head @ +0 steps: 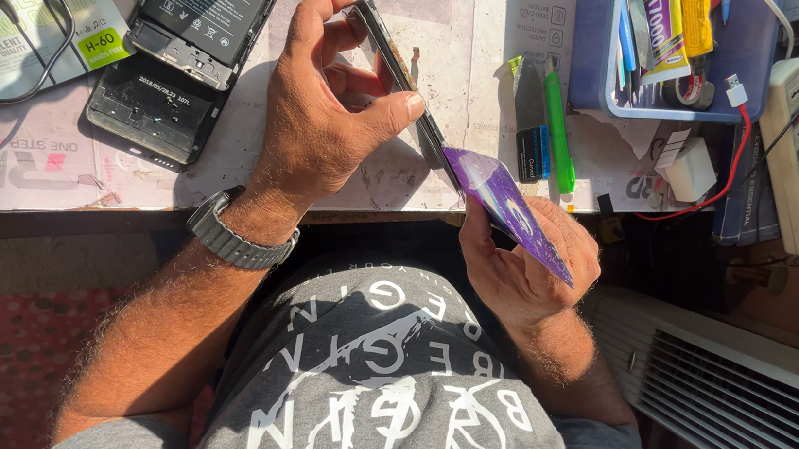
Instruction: The person removes a battery from a disassembled mobile phone, then uses a plastic card to pry open the phone casing. The person handles the phone body, battery, and plastic card throughout the sequence.
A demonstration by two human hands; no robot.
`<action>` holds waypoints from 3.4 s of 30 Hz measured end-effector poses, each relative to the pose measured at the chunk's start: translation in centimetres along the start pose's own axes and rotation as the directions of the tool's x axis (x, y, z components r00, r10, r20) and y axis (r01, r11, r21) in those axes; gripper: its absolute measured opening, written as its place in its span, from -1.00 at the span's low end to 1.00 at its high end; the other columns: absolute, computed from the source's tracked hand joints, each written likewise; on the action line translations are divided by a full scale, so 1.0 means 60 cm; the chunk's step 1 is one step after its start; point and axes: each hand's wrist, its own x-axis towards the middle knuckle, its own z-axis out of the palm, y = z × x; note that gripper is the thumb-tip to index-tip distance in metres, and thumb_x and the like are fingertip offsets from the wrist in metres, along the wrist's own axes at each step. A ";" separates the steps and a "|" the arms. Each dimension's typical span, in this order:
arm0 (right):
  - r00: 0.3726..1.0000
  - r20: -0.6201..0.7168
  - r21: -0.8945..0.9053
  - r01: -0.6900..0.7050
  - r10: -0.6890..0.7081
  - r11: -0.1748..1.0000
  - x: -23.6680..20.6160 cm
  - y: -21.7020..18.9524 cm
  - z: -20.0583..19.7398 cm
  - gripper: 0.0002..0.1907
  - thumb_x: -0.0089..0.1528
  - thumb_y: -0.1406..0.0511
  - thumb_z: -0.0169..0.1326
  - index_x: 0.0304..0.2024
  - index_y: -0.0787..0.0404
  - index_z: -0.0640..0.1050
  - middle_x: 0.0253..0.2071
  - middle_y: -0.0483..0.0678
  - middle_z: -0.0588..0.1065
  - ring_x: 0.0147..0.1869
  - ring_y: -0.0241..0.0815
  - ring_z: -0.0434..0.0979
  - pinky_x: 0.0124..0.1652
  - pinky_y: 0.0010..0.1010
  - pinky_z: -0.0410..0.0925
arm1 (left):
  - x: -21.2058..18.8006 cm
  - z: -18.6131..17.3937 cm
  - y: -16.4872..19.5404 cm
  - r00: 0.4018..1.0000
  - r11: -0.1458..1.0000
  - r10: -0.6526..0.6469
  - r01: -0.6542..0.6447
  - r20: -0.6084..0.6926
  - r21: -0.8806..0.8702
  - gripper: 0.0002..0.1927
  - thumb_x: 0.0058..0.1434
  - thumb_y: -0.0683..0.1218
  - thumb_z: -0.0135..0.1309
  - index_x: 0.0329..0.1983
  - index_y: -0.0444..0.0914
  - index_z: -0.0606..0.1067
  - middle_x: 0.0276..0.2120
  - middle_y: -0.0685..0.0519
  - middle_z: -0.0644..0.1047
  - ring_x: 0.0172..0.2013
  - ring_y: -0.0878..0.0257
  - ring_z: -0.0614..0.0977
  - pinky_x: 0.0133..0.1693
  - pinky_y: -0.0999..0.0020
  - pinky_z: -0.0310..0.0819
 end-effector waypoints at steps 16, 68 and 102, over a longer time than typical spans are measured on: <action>1.000 0.022 -0.002 0.014 -0.014 1.000 0.015 0.000 0.012 -0.60 0.19 0.51 0.37 0.01 0.25 0.50 -0.24 0.02 0.59 -0.21 -0.09 0.69 -0.22 -0.35 0.53 | 0.004 -0.001 0.003 1.000 1.000 0.009 -0.009 -0.003 0.019 -0.12 0.28 -0.09 0.40 0.48 -0.25 0.08 0.18 -0.16 0.45 0.01 0.17 0.75 -0.05 0.39 0.83; 0.991 0.133 0.031 -0.032 0.028 0.999 0.061 -0.032 -0.001 -0.83 0.20 0.56 0.28 -0.24 0.34 0.54 -0.50 -0.05 0.46 -0.45 -0.17 0.52 -0.39 -0.40 0.37 | 0.012 -0.003 0.017 0.995 0.996 -0.072 0.068 -0.068 -0.059 -0.31 0.34 0.07 0.24 0.34 -0.29 0.18 0.03 -0.16 0.53 -0.18 0.20 0.79 -0.32 0.46 0.82; 0.985 0.168 0.041 0.022 -0.029 0.999 0.072 -0.032 0.006 -0.79 0.21 0.56 0.31 -0.17 0.34 0.56 -0.46 -0.05 0.50 -0.42 -0.24 0.54 -0.38 -0.45 0.38 | 0.011 -0.001 0.018 0.993 0.996 -0.050 0.057 -0.103 0.070 -0.39 0.33 0.13 0.21 0.24 -0.29 0.28 -0.13 -0.02 0.63 -0.21 0.28 0.76 -0.22 0.47 0.75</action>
